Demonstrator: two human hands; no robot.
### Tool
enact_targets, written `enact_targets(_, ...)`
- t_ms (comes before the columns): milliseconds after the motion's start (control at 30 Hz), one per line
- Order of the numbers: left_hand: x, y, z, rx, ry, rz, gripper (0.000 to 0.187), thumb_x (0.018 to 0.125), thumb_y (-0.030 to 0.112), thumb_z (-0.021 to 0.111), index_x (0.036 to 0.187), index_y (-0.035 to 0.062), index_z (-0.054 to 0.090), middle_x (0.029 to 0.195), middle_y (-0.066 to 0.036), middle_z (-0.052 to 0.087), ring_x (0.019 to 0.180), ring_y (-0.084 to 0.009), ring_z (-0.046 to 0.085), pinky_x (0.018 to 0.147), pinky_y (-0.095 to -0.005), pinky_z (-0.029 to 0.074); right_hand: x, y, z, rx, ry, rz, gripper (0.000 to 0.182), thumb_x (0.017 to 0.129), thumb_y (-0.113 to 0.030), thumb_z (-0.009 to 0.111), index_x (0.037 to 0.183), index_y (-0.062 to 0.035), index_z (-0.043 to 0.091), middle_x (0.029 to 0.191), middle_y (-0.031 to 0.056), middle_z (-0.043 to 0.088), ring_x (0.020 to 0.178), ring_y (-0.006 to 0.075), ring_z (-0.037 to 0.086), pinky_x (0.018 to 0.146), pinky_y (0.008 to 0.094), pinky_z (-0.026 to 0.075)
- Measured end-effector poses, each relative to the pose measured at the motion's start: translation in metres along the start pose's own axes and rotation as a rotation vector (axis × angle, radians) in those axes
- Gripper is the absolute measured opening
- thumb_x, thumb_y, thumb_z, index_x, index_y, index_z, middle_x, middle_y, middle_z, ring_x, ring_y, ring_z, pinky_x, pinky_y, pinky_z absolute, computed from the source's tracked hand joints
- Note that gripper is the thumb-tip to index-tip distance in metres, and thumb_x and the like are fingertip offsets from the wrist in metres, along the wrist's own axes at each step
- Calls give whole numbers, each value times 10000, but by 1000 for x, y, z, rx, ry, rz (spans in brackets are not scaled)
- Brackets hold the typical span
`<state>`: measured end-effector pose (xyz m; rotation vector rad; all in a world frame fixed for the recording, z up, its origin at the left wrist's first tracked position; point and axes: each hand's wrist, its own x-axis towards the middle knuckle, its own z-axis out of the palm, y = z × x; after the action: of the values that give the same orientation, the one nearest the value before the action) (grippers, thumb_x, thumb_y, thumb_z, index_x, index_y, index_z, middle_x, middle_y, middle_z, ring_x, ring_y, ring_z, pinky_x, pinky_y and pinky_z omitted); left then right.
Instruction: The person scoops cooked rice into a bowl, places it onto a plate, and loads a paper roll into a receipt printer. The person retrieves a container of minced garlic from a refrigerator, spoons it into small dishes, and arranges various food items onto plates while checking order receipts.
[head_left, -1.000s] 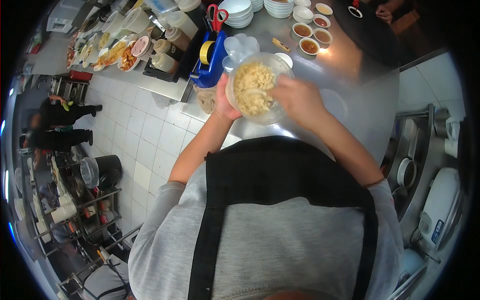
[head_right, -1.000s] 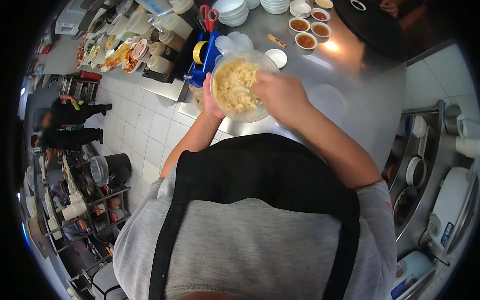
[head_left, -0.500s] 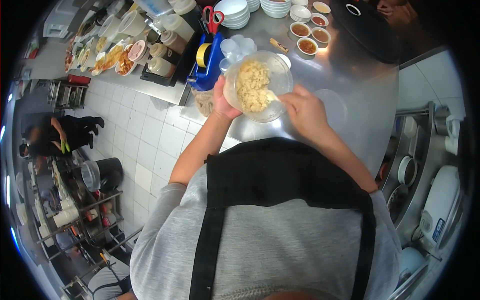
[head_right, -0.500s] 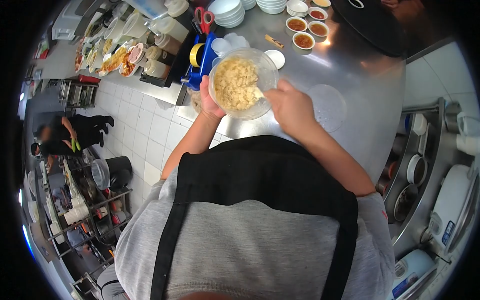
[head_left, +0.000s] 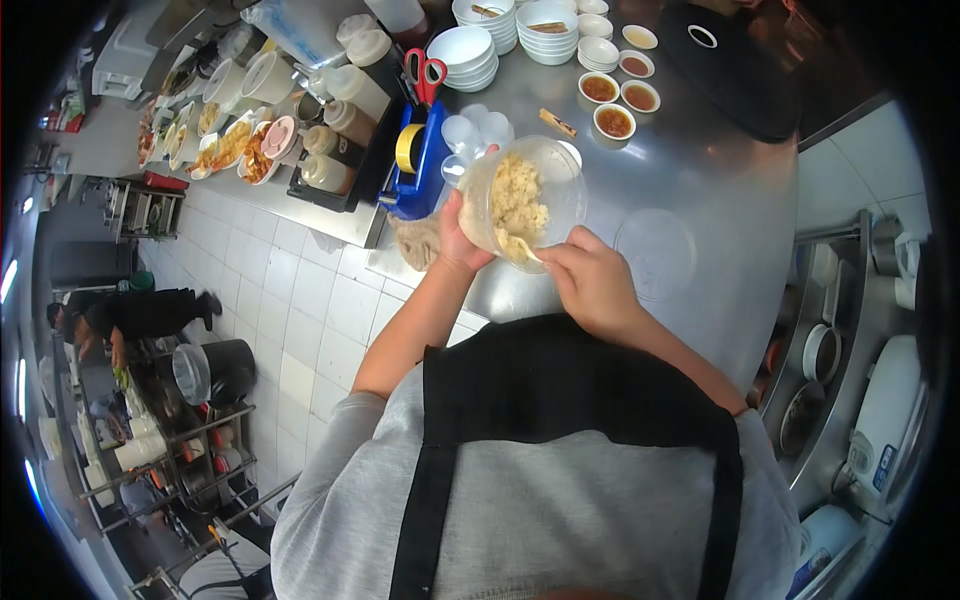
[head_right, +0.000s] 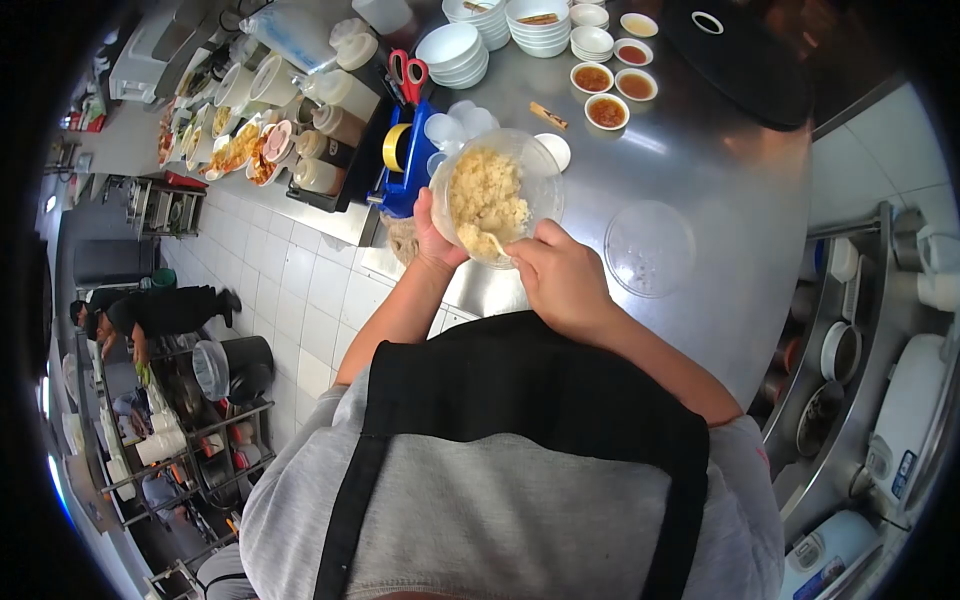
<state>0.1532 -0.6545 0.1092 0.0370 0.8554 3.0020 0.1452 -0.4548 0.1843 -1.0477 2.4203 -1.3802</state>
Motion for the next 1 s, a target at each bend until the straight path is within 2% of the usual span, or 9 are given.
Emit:
enact_targets(100,-1,-3,-5,-29,37,-4,896,727,591,559,1416,143,202,1399,-116,321,1263,-296,357,1026,-458,328,7,1,-12,148,-56,90,125,791,-93,611,901,-76,668,751,82,535,646,224,575,587,320,455)
enact_targets(200,2,-8,-5,5,97,5,901,715,634,536,1402,131,240,1391,-129,336,1260,-306,362,1030,-466,320,18,30,-5,362,-62,214,128,785,-101,626,898,-73,680,726,60,579,629,144,555,593,275,444)
enact_targets(300,4,-8,0,-87,164,-27,918,699,689,498,1383,116,283,1379,-146,353,1255,-323,367,1033,-481,310,28,45,-12,444,-194,378,141,779,-100,635,906,-63,684,709,42,609,625,91,528,599,252,438)
enact_targets(400,5,-9,1,-112,215,-56,940,684,730,468,1368,105,312,1371,-158,365,1250,-341,369,1035,-497,299,34,49,-21,379,-212,371,145,784,-87,625,910,-42,678,680,23,603,621,68,511,587,236,428)
enact_targets(600,-4,-15,-12,-162,186,-42,913,715,718,442,1375,104,300,1387,-159,339,1264,-345,346,1033,-506,296,50,54,-49,537,-119,337,142,793,-75,617,913,-17,667,707,5,594,636,48,505,597,208,422)
enact_targets(700,-22,-11,-14,-138,209,-48,896,729,705,440,1377,104,298,1392,-160,331,1269,-343,339,1031,-512,295,65,68,-58,389,2,349,166,784,-72,619,941,-52,669,735,4,590,658,61,513,617,218,429)
enact_targets(900,-46,-11,-32,-250,303,-53,878,727,700,446,1363,105,326,1377,-156,356,1256,-343,356,1026,-516,301,80,135,1,-248,276,161,133,784,-136,619,911,-149,658,844,62,557,750,238,572,681,341,471)
enact_targets(1000,-49,-9,-34,-251,312,-45,877,726,700,447,1362,109,328,1376,-156,357,1253,-343,361,1025,-516,303,75,156,22,-400,268,87,95,788,-164,612,876,-143,641,854,76,534,767,281,566,683,386,469)
